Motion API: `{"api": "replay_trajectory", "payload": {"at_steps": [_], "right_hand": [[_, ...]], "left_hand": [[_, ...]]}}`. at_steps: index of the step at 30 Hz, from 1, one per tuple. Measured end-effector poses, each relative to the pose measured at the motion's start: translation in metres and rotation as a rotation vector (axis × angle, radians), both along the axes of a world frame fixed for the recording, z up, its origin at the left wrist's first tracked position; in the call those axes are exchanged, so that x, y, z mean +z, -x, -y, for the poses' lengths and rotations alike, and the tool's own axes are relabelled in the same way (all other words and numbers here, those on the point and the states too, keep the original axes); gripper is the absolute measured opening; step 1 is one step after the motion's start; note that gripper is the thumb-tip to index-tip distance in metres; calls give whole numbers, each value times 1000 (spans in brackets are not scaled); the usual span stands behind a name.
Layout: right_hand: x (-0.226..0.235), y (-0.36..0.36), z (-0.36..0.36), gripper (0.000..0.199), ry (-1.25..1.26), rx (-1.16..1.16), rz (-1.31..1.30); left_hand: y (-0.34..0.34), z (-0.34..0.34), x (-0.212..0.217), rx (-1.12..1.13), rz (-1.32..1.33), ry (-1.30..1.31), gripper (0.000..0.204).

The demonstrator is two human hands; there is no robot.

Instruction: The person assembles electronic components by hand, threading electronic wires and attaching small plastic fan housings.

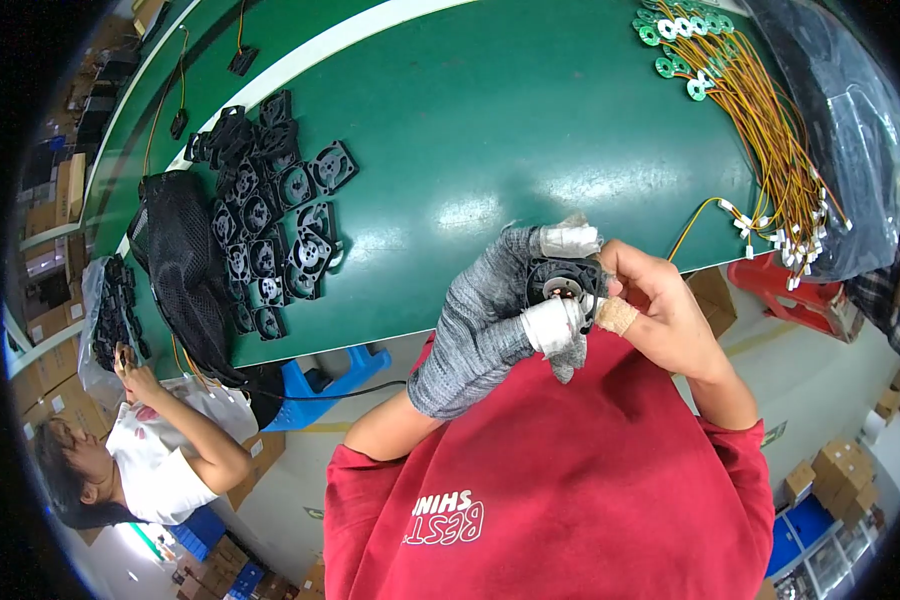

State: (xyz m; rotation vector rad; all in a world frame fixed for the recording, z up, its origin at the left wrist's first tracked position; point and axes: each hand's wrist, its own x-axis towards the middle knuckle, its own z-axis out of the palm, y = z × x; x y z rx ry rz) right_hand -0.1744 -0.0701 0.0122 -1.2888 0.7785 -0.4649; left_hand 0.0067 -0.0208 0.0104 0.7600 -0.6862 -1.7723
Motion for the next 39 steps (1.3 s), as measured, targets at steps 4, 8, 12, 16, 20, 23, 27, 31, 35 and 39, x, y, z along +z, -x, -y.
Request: {"api": "replay_trajectory", "payload": {"at_steps": [4, 8, 12, 16, 20, 23, 27, 31, 35, 39], "right_hand": [[2, 0, 0, 12, 62, 7, -30], [3, 0, -2, 12, 116, 8, -72], [8, -2, -5, 13, 56, 2, -42], [11, -2, -5, 14, 61, 42, -58], [14, -2, -4, 14, -2, 51, -108], [8, -1, -6, 15, -61, 19, -89], [12, -1, 2, 14, 112, -5, -147], [18, -1, 10, 12, 254, -39, -231], [23, -1, 14, 13, 220, -69, -255], [17, -3, 9, 13, 210, -77, -155]], "left_hand": [[0, 1, 3, 5, 56, -59, 47], [6, 1, 2, 121, 162, -88, 41], [7, -1, 7, 172, 137, -155, 37], [-2, 0, 11, 40, -27, -184, 36], [4, -3, 9, 100, 102, -112, 35], [5, -3, 8, 135, 198, -57, 35], [-2, 4, 6, 148, 730, 439, 33], [-21, 5, 7, -18, 1163, 732, 52], [-20, 4, 16, -24, 1238, 627, 56], [-19, 6, 11, -86, 1281, 635, 59]]}}
